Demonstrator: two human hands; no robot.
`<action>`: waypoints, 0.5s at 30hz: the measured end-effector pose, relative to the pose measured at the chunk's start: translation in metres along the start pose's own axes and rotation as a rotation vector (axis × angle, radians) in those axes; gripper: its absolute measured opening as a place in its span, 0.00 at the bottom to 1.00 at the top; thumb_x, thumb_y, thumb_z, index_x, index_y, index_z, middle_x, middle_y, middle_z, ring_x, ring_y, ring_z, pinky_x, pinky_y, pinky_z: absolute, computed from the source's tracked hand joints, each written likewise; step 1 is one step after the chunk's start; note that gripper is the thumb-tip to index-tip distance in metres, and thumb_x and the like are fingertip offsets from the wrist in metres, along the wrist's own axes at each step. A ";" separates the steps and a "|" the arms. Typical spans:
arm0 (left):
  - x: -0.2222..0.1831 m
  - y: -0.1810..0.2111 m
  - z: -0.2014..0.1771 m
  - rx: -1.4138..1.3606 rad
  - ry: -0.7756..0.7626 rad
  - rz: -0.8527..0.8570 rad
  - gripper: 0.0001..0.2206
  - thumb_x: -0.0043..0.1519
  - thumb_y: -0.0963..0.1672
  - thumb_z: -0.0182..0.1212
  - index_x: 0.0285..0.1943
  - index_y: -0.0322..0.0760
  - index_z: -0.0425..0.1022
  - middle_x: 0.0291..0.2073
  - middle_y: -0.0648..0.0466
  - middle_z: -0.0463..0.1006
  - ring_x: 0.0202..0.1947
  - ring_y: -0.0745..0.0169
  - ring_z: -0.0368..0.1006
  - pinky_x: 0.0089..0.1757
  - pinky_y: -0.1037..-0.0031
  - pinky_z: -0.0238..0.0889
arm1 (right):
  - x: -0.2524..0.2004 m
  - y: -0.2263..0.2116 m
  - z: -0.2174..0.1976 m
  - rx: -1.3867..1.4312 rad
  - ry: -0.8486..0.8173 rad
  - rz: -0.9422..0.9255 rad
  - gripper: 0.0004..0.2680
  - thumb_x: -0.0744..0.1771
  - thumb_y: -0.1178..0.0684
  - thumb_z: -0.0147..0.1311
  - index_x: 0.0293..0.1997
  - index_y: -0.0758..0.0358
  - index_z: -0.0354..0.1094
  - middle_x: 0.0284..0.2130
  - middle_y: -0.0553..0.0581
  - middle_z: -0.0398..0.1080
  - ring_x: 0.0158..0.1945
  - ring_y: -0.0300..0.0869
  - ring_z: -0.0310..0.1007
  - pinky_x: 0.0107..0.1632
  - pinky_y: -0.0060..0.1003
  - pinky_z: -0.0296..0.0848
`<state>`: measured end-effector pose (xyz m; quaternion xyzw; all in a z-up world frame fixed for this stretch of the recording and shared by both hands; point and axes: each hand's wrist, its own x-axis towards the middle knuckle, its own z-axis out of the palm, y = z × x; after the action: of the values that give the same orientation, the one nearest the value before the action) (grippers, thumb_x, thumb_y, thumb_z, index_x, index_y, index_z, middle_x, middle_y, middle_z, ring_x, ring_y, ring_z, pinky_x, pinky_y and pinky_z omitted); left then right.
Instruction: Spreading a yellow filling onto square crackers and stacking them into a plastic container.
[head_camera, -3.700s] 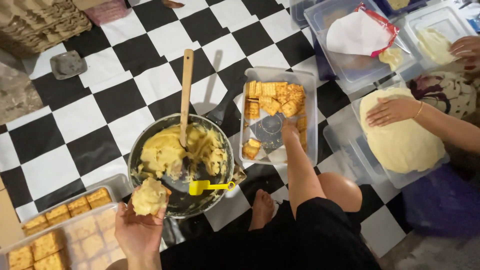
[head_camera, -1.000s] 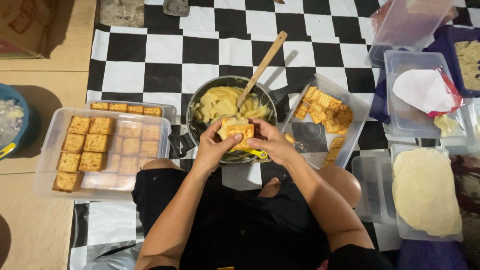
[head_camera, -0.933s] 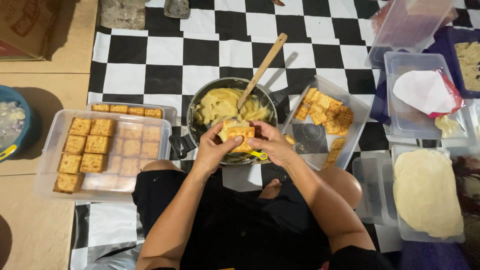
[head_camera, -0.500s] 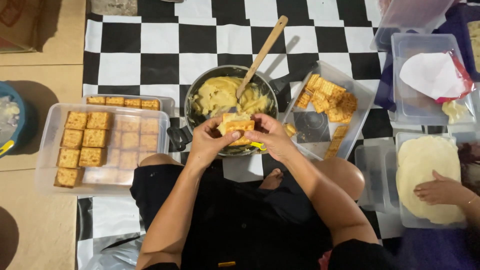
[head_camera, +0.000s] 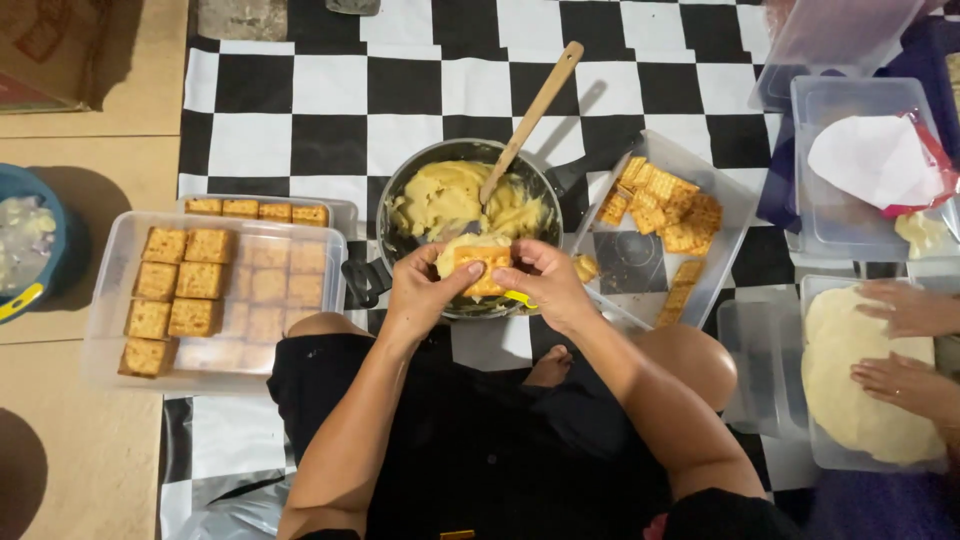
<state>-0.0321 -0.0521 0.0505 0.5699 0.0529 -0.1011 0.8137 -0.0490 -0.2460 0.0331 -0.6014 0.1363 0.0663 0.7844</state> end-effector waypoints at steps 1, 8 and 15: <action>0.000 -0.002 -0.001 -0.009 0.009 -0.006 0.19 0.49 0.40 0.81 0.45 0.22 0.79 0.27 0.43 0.81 0.27 0.61 0.77 0.30 0.72 0.77 | 0.001 0.002 -0.001 -0.006 0.003 0.007 0.16 0.58 0.59 0.74 0.48 0.64 0.74 0.37 0.53 0.75 0.37 0.37 0.77 0.41 0.33 0.82; 0.000 0.000 0.001 -0.006 -0.008 0.010 0.18 0.49 0.41 0.81 0.44 0.22 0.79 0.28 0.42 0.80 0.28 0.61 0.77 0.32 0.72 0.77 | -0.002 -0.004 0.003 -0.006 -0.060 0.025 0.15 0.58 0.57 0.74 0.46 0.63 0.74 0.35 0.51 0.74 0.37 0.36 0.76 0.41 0.32 0.82; 0.000 0.000 0.003 -0.003 -0.026 -0.005 0.19 0.46 0.40 0.82 0.42 0.22 0.79 0.28 0.44 0.79 0.28 0.62 0.76 0.31 0.72 0.77 | -0.010 -0.017 0.014 -0.024 -0.035 -0.041 0.15 0.58 0.58 0.75 0.44 0.64 0.75 0.32 0.51 0.74 0.34 0.34 0.75 0.38 0.30 0.81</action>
<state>-0.0318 -0.0545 0.0516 0.5672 0.0437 -0.1104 0.8149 -0.0521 -0.2365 0.0550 -0.6122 0.1094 0.0626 0.7806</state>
